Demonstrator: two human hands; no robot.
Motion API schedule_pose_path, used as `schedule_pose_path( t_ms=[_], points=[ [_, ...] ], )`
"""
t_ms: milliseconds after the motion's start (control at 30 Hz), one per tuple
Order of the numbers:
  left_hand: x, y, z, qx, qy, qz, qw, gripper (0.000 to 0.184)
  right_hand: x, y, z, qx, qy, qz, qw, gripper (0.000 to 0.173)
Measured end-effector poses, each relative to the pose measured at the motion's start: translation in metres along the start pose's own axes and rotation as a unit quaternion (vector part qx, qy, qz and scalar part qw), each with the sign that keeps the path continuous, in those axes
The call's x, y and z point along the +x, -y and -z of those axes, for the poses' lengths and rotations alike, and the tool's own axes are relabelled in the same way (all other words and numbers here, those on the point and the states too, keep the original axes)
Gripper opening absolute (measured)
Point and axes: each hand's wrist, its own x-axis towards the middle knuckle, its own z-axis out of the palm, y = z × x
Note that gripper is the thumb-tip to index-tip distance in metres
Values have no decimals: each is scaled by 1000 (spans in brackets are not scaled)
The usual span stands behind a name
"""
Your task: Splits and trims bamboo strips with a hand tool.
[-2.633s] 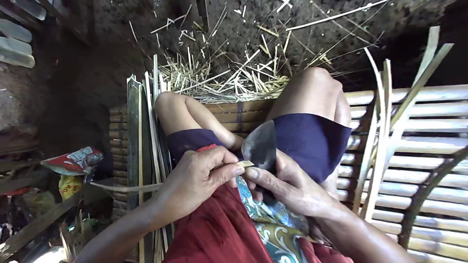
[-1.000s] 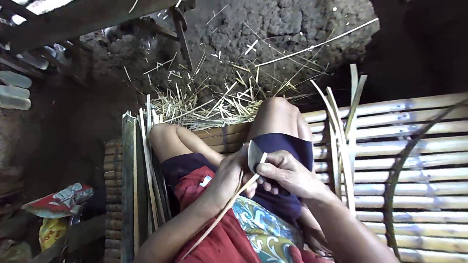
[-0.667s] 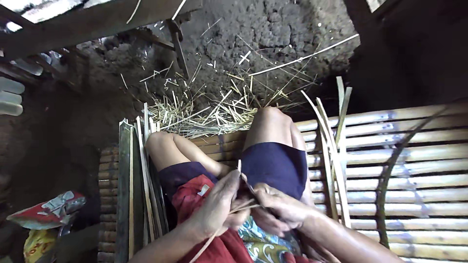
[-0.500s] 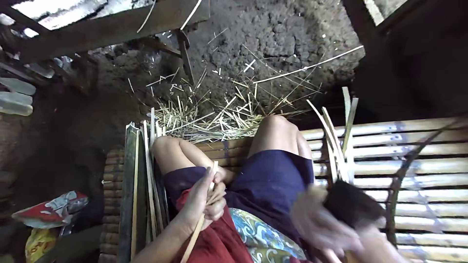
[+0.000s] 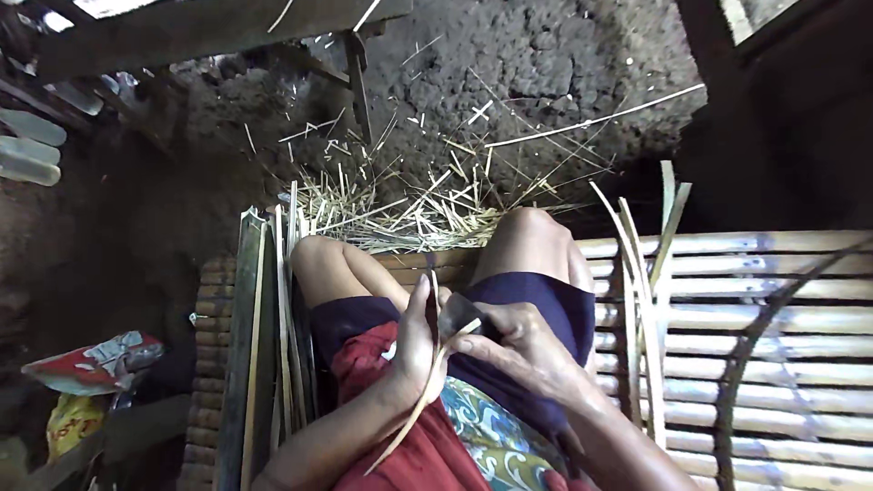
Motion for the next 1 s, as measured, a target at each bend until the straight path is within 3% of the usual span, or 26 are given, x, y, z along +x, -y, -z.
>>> schedule_pose_path(
  t_ms=[133, 267, 300, 367, 433, 467, 533, 700, 767, 867, 900, 933, 1000],
  points=[
    [-4, 2, -2, -26, -32, -36, 998, 58, -18, 2, -2, 56, -29, -2, 998, 34],
    [24, -14, 30, -89, -107, -107, 984, 60, -46, 18, 11, 24, -33, 58, 997, 38],
    [30, -16, 35, -77, -84, -94, 989, 59, -46, 17, 10, -10, -46, 73, 996, 42],
    [34, -18, 35, -20, 67, -8, 997, 58, -34, 9, 9, -97, -115, 78, 986, 48],
    [31, -26, 23, 56, 240, 72, 967, 52, -15, -3, 15, -89, -199, 69, 973, 35],
    [28, -32, 15, 89, 272, 79, 955, 47, -8, -5, 19, -41, -208, 64, 975, 22],
    [26, -35, 6, 111, 235, 40, 965, 48, 4, -1, 16, 33, -157, 70, 984, 13],
    [43, -22, 5, 33, 123, -77, 989, 57, -4, -1, -10, 39, -41, 104, 993, 27],
    [63, -35, 25, -25, 18, -135, 990, 55, -39, 16, 2, 35, 22, 109, 993, 28],
    [99, -61, 61, -155, -121, -223, 955, 55, -73, 38, 26, 48, 76, 117, 989, 28],
    [104, -59, 63, -173, -106, -226, 953, 55, -74, 37, 27, 38, 73, 117, 990, 26],
    [104, -48, 61, -178, -39, -204, 962, 57, -69, 31, 26, 14, 54, 113, 992, 24],
    [86, -19, 41, -166, 163, -72, 970, 56, -48, 13, 32, -52, -47, 92, 993, 21]
  ],
)
